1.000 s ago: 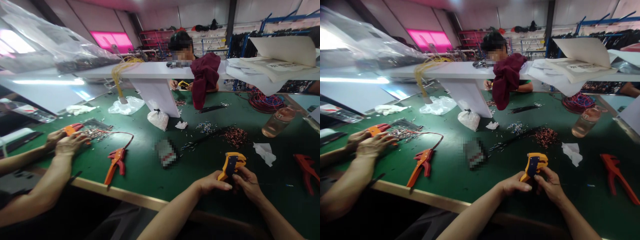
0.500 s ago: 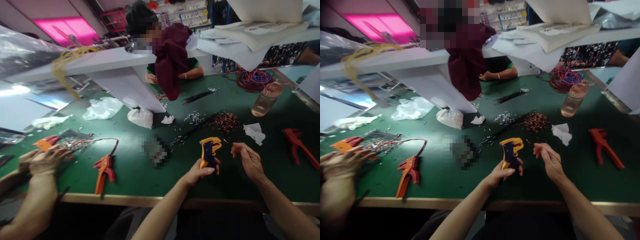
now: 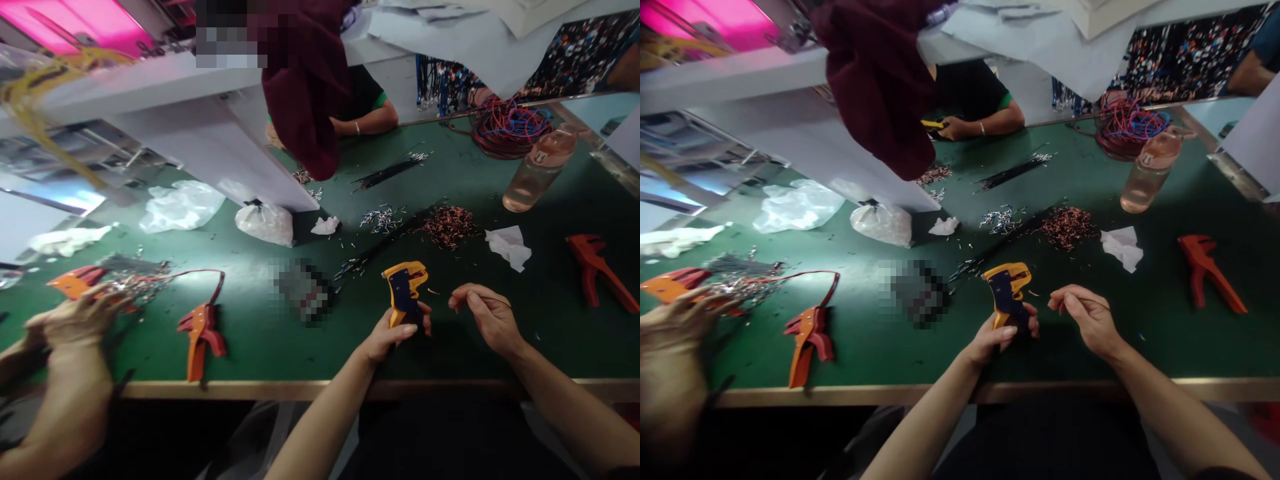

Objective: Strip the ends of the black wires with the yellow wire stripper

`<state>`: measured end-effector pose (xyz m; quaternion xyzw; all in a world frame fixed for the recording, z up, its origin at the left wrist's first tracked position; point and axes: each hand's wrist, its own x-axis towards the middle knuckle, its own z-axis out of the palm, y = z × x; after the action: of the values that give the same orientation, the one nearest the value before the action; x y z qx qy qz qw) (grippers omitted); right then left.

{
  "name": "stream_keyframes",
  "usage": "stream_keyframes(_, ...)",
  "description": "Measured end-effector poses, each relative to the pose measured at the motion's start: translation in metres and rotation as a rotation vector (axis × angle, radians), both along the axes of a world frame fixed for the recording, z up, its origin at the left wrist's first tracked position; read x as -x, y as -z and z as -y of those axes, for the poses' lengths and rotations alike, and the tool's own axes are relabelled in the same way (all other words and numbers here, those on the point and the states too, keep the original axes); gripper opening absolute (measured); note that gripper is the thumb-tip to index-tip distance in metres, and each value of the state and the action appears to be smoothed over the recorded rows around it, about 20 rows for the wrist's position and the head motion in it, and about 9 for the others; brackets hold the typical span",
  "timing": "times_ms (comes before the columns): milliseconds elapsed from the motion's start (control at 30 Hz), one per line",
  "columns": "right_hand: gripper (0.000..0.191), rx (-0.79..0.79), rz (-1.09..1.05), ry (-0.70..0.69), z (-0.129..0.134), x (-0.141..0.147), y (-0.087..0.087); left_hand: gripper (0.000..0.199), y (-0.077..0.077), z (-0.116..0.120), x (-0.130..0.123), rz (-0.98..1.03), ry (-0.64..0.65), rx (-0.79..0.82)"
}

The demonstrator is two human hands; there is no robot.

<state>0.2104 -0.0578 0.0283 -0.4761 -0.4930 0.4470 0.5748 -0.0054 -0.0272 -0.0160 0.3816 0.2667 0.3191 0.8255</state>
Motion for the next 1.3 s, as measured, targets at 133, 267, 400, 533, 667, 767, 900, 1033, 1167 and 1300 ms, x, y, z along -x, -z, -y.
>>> stream_keyframes(133, 0.034, 0.040, 0.064, -0.058, 0.003, 0.004, -0.003, 0.051, -0.009, 0.002, -0.004, 0.005, -0.050, 0.017)
stream_keyframes(267, 0.031, 0.043, 0.066, -0.070, 0.004, 0.005, -0.004, 0.053, -0.012, 0.003, -0.002, -0.030, -0.051, 0.013)
stream_keyframes(400, 0.031, 0.039, 0.102, -0.040, 0.003, 0.005, -0.003, 0.055, -0.010, 0.003, 0.001, -0.066, -0.018, -0.001)
stream_keyframes(533, 0.037, 0.024, 0.029, 0.066, -0.002, 0.000, 0.001, 0.055, -0.009, 0.002, 0.001, -0.052, 0.022, -0.027)
stream_keyframes(667, 0.038, 0.030, -0.146, 0.131, -0.006, -0.003, 0.003, 0.054, -0.012, 0.001, 0.001, -0.050, 0.065, -0.041)
stream_keyframes(767, 0.034, 0.008, -0.098, 0.101, -0.004, -0.003, 0.002, 0.055, -0.013, 0.002, 0.002, -0.071, 0.066, -0.028)
stream_keyframes(900, 0.027, -0.077, 0.185, 0.134, 0.000, -0.001, 0.003, 0.056, -0.013, 0.002, 0.002, -0.051, 0.028, -0.042)
stream_keyframes(1033, 0.024, -0.079, 0.282, 0.080, 0.000, 0.006, 0.007, 0.060, -0.014, 0.000, -0.001, 0.026, -0.019, -0.118)
stream_keyframes(1167, 0.022, -0.115, 0.294, 0.007, 0.001, 0.015, 0.009, 0.066, -0.015, 0.000, -0.002, 0.080, -0.047, -0.082)
stream_keyframes(1300, 0.019, -0.144, 0.316, -0.015, 0.000, 0.017, 0.010, 0.070, -0.017, 0.002, -0.002, 0.049, -0.057, -0.039)
